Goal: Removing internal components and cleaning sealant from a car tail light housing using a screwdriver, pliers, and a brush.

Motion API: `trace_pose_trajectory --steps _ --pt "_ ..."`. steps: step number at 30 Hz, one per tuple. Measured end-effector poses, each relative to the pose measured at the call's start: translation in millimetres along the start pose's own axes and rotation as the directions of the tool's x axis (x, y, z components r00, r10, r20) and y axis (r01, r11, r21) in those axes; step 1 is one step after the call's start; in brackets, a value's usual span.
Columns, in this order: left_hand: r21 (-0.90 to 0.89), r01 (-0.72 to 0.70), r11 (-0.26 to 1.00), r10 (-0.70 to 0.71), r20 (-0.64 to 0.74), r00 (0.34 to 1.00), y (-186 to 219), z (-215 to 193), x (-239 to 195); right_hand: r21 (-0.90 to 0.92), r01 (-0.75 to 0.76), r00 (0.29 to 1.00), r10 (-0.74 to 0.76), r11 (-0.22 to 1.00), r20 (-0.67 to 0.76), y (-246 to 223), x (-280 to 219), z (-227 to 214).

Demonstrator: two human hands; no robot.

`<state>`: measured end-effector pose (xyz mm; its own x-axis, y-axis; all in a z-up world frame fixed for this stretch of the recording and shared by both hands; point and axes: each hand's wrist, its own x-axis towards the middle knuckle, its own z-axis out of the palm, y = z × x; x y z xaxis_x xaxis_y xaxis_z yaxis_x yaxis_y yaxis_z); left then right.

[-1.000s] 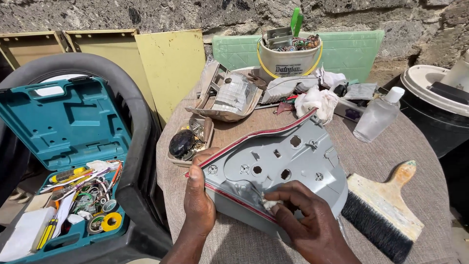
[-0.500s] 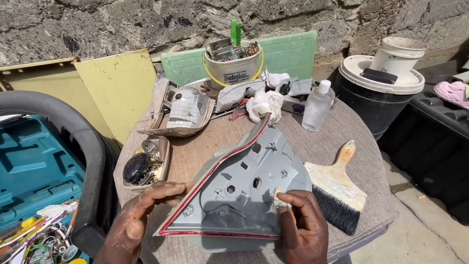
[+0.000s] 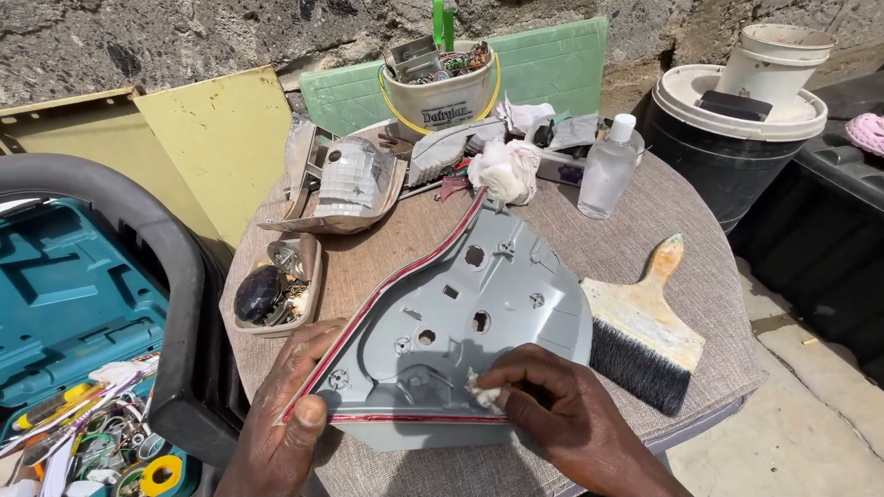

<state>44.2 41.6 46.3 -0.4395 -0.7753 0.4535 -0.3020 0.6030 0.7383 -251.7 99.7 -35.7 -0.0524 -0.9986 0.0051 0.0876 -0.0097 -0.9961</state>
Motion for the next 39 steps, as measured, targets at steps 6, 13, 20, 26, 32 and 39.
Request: trace_pose_trajectory --steps 6,13,20,26,32,39 --pt "0.02 -0.067 0.998 0.066 0.037 0.997 10 -2 4 -0.376 0.003 0.99 0.05 0.926 0.132 -48 9 18" --pt "0.021 0.087 0.996 -0.088 0.054 0.995 -9 -8 -6 0.002 -0.343 0.928 0.338 0.939 0.155 -48 26 16" --pt "0.189 -0.243 0.951 0.229 0.096 0.969 -13 -11 -2 0.485 -0.14 0.988 0.155 0.863 0.009 34 13 -48" --pt "0.333 -0.577 0.745 0.536 0.215 0.816 12 -16 24 0.546 -0.019 0.981 0.121 0.838 -0.153 82 -33 -96" --pt "0.394 -0.766 0.509 0.698 0.332 0.634 28 -5 56 0.576 -0.026 0.924 0.238 0.817 -0.298 91 -44 -101" --pt "0.306 -0.534 0.789 0.599 -0.183 0.78 46 25 58 0.458 0.291 0.817 0.031 0.84 -0.576 28 -40 -90"
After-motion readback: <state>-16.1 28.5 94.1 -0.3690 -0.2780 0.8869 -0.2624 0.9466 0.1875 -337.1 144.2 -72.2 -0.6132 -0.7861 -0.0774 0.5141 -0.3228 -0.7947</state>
